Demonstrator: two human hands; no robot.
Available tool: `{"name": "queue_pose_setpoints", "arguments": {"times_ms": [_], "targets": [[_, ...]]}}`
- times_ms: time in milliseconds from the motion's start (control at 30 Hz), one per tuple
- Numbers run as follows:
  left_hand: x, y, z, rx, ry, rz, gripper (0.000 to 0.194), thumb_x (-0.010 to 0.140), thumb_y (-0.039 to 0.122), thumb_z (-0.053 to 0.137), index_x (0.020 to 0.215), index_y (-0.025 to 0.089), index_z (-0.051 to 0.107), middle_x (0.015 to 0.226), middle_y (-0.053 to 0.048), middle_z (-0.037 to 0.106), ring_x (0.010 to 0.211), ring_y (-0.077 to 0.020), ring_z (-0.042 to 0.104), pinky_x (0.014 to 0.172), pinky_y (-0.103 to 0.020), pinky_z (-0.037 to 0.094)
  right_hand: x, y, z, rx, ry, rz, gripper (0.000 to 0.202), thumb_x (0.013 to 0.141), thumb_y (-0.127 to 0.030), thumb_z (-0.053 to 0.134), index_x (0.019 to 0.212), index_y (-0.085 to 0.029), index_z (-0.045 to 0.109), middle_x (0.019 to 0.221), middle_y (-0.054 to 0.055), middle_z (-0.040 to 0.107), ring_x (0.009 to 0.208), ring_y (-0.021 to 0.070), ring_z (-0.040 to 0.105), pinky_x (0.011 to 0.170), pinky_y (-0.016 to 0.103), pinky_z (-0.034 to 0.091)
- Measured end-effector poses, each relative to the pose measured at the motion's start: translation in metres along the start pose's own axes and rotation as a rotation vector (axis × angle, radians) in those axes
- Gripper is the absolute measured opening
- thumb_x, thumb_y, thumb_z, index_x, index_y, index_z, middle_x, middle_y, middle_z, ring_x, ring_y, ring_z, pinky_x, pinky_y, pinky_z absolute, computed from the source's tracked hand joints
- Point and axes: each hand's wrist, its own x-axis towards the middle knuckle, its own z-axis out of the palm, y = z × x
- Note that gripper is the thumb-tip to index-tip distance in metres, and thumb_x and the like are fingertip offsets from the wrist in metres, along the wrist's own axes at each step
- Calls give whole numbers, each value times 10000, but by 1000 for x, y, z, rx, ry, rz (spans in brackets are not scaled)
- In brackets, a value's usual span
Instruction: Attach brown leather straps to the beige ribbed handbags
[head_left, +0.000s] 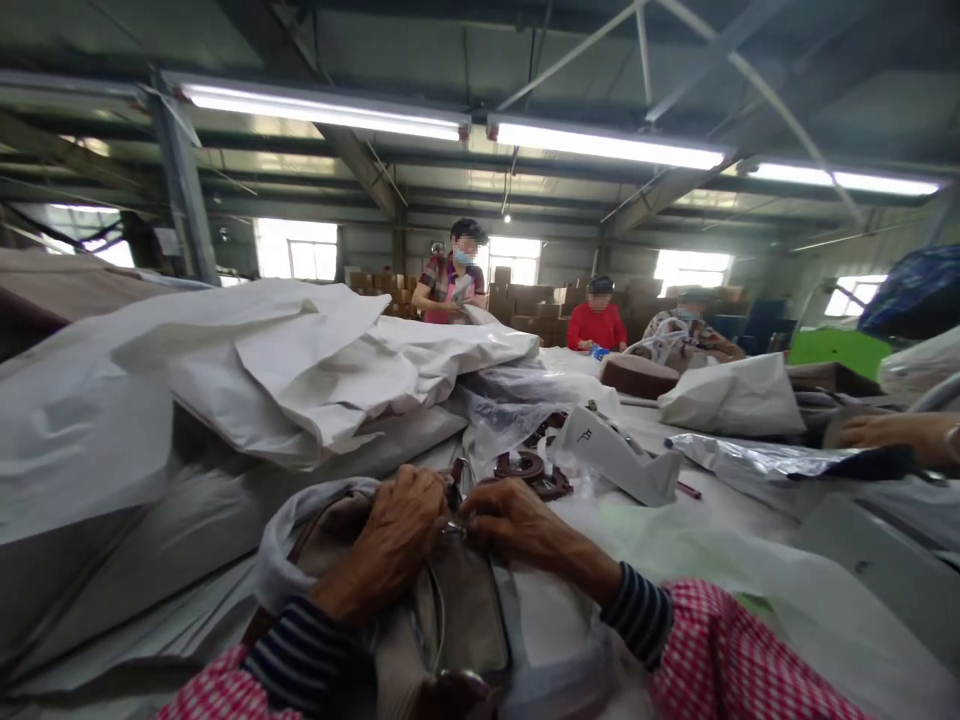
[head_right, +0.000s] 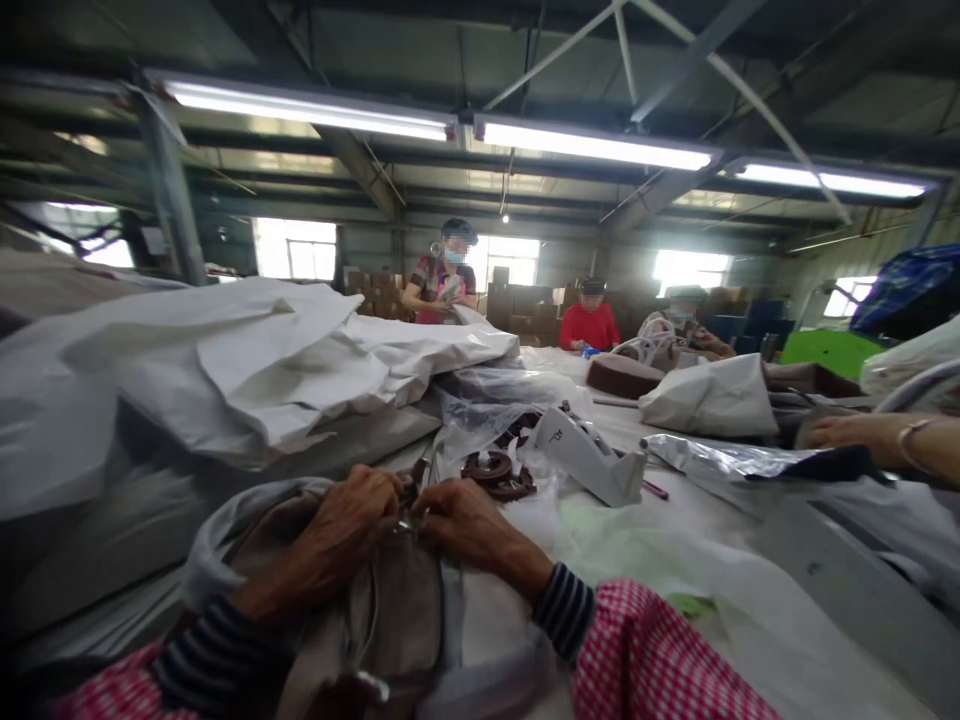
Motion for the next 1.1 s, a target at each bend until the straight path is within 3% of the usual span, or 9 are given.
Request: {"name": "queue_pose_setpoints", "arguments": {"times_ms": [167, 300, 467, 633, 767, 867, 1000, 1100], "targets": [[4, 15, -10, -162, 73, -111, 136, 1037, 212, 463, 999, 193, 591, 1031, -69, 625, 1008, -265, 543, 929, -447, 409, -5, -8, -4, -476, -12, 43, 198, 914, -142, 574, 865, -185, 761, 830, 73, 756, 789, 197, 671, 663, 297, 300], [3, 24, -18, -265, 68, -103, 149, 1063, 255, 460, 984, 206, 576, 1014, -42, 649, 973, -223, 570, 933, -406, 410, -5, -4, -5, -559, -20, 46, 189, 948, -165, 526, 845, -180, 684, 798, 78, 727, 751, 200, 661, 653, 319, 279], [0, 27, -17, -208, 75, -86, 86, 1025, 244, 537, 982, 196, 594, 1016, -42, 656, 976, -228, 564, 932, -411, 400, -2, 9, 1, -279, 120, -104, 220, 988, -334, 450, 902, -205, 606, 855, 63, 690, 791, 215, 637, 740, 327, 412], [1, 21, -14, -360, 41, -118, 89, 963, 279, 670, 967, 192, 654, 1027, -31, 664, 1032, -228, 575, 989, -402, 389, 9, 21, 20, 100, 290, -70, 342, 929, -516, 530, 757, -220, 537, 754, 33, 640, 737, 196, 602, 696, 310, 468], [0, 17, -15, -532, 50, -204, 140, 905, 345, 736, 916, 206, 749, 1015, -28, 691, 1064, -243, 600, 1018, -389, 384, 20, 28, 36, 521, 207, 111, 453, 816, -642, 665, 742, -213, 538, 594, -6, 605, 467, 123, 473, 464, 254, 353], [-2, 16, -13, -577, 76, -208, 130, 888, 304, 699, 941, 229, 791, 1029, -30, 708, 1087, -243, 612, 1021, -370, 394, 22, 32, 44, 751, 172, 195, 507, 740, -671, 755, 792, -189, 606, 541, -4, 625, 372, 96, 434, 399, 221, 279], [0, 15, -8, -671, 144, -225, 151, 804, 233, 683, 880, 225, 813, 972, -31, 748, 1024, -231, 646, 974, -333, 435, 20, 34, 46, 833, 159, 169, 512, 764, -646, 788, 796, -140, 723, 550, 25, 650, 376, 76, 462, 398, 196, 293], [3, 16, -6, -778, 164, -243, 154, 770, 232, 695, 867, 202, 810, 921, -32, 777, 946, -230, 687, 899, -321, 477, 18, 33, 43, 944, 132, 98, 505, 791, -631, 800, 845, -129, 776, 682, 60, 709, 485, 92, 574, 431, 180, 368]]}}
